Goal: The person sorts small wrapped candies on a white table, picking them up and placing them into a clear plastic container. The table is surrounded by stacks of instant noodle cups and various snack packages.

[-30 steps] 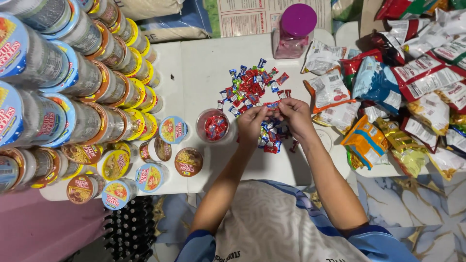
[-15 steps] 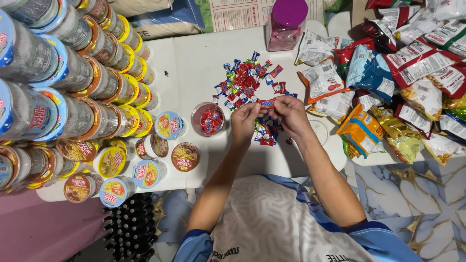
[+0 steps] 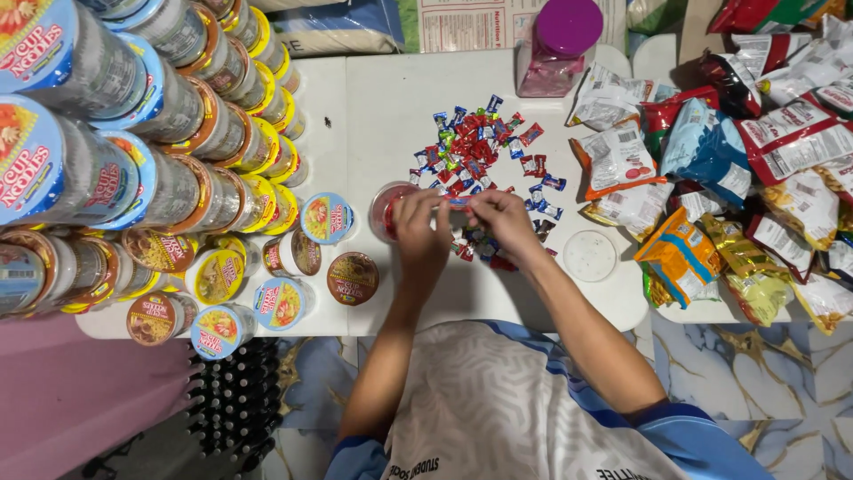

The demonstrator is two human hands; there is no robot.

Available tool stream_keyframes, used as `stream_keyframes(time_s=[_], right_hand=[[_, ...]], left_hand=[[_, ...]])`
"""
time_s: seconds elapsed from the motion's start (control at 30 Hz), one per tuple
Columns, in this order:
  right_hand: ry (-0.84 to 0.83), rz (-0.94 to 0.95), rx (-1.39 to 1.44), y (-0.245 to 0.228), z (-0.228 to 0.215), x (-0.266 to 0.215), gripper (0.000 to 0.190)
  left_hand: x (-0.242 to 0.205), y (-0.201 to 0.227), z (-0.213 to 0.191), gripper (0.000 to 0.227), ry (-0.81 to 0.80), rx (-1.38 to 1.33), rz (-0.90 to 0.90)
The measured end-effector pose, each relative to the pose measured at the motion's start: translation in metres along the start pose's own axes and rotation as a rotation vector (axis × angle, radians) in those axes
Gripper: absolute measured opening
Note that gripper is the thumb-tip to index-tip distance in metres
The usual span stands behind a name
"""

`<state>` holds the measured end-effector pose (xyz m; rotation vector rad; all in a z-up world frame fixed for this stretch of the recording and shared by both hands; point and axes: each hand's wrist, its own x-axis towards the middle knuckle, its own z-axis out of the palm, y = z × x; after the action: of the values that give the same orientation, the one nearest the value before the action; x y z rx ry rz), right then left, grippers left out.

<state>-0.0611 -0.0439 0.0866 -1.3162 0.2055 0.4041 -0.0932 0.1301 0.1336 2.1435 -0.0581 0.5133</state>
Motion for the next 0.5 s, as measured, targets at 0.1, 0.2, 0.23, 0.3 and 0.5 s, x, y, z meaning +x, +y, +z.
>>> stream_keyframes(time_s=[0.1, 0.2, 0.23, 0.3, 0.5], right_hand=[[-0.080, -0.020, -0.132, -0.018, 0.037, -0.007, 0.015], [-0.067, -0.200, -0.499, -0.007, 0.050, 0.001, 0.015], [-0.067, -0.197, -0.499, -0.007, 0.052, 0.000, 0.015], [-0.068, -0.242, -0.481, -0.010, 0.054, 0.000, 0.032], [0.085, -0.207, -0.691, -0.002, 0.015, 0.028, 0.022]], left_hand=[[-0.003, -0.013, -0.026, 0.011, 0.058, 0.107, 0.003], [-0.008, -0.028, -0.039, 0.009, 0.090, 0.204, 0.032], [-0.009, -0.027, -0.042, 0.009, 0.088, 0.204, 0.030], [-0.009, -0.024, -0.045, 0.008, 0.074, 0.230, 0.010], [-0.001, -0.003, -0.011, 0.012, 0.006, 0.051, 0.193]])
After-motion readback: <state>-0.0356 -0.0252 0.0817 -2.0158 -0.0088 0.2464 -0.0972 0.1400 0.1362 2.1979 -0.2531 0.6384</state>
